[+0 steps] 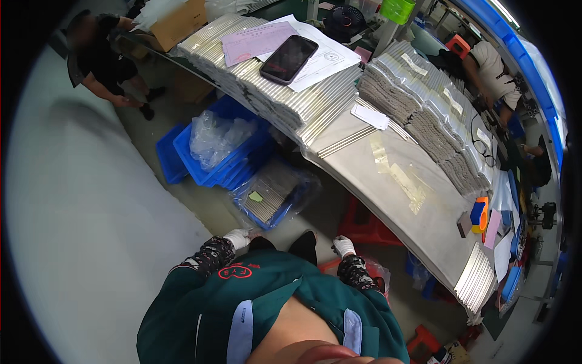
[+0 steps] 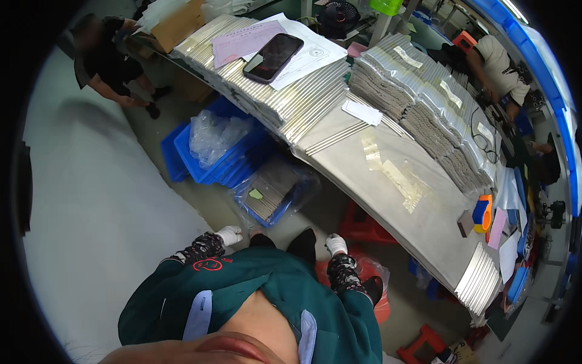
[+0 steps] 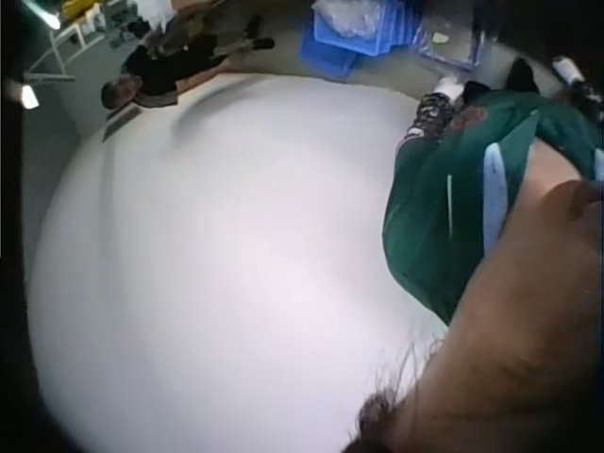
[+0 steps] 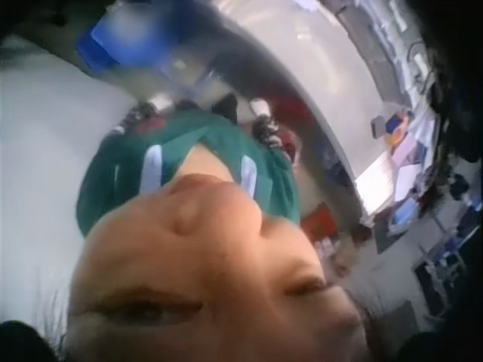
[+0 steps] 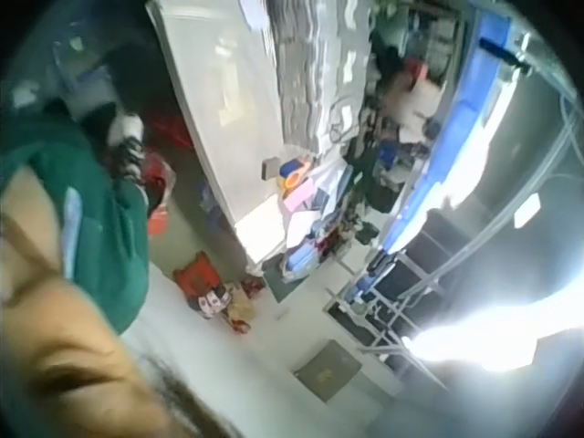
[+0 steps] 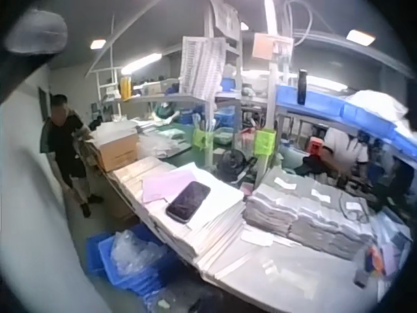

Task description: The person takes batches of metal rods from a crate on the floor, places them onto the workbench, and aligns them into an orderly arrangement by hand.

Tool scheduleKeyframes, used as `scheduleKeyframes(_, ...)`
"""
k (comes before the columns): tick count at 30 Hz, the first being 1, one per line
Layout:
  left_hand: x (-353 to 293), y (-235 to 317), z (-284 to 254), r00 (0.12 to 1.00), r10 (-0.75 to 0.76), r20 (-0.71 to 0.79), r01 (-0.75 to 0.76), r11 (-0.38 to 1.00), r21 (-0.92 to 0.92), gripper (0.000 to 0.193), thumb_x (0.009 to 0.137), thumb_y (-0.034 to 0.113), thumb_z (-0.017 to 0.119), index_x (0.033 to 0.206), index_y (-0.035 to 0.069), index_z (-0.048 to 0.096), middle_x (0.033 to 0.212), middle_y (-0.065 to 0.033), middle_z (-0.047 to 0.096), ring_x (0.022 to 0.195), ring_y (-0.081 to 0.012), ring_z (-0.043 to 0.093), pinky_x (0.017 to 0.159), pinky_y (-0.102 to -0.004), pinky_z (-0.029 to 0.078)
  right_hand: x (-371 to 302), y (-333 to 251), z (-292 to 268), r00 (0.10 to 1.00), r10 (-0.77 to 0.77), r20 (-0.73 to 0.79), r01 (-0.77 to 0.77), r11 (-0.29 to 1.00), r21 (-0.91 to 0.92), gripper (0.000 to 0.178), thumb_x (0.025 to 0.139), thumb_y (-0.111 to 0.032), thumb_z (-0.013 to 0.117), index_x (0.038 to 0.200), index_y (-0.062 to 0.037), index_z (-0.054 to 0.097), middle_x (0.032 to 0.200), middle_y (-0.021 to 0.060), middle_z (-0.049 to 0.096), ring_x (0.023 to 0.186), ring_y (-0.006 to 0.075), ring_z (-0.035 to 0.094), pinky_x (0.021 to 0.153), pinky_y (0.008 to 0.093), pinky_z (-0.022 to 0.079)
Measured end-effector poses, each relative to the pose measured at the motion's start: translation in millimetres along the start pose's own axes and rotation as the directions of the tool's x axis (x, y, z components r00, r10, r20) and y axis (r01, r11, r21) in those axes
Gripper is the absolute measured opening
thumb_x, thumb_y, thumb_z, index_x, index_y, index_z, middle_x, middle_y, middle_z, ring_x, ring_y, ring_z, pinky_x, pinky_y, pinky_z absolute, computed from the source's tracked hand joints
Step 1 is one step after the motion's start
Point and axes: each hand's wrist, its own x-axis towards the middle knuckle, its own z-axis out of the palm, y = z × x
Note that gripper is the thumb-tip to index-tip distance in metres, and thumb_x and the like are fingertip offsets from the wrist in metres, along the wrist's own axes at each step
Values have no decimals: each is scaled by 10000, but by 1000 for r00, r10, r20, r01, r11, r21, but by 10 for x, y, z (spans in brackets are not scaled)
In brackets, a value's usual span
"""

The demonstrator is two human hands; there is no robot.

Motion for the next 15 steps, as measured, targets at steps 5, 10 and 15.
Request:
scheduleKeyframes(5, -39, 25, 296, 986, -29, 162, 10, 993, 118, 394, 708, 299, 539, 1042, 92, 570, 1048, -166, 558, 1011, -312, 513, 860, -376, 403, 326, 499, 198, 996, -87, -12, 83, 977, -195, 181, 805, -182, 490, 899, -41, 553, 671, 77, 588, 562, 147, 561, 491, 279, 443)
scheduleKeyframes(10, -4, -239, 752, 875, -225, 429, 147, 967, 209, 417, 709, 330, 546, 1067, 115, 562, 1088, -136, 543, 1032, -293, 505, 882, -370, 396, -178, 238, 482, 906, 0, 424, 215, 862, -458, 488, 725, -354, 565, 1110, -56, 536, 1133, 154, 520, 1087, 278, 467, 919, 329, 363)
scheduleKeyframes(15, -129, -519, 992, 928, 3, 372, -102, 964, 245, 249, 632, 206, 586, 849, 94, 634, 841, -140, 606, 834, -307, 587, 712, -380, 467, -608, -112, 597, 757, 71, 649, 514, 548, -660, 280, 725, -227, 533, 949, -81, 614, 994, 120, 598, 935, 251, 562, 787, 337, 445)
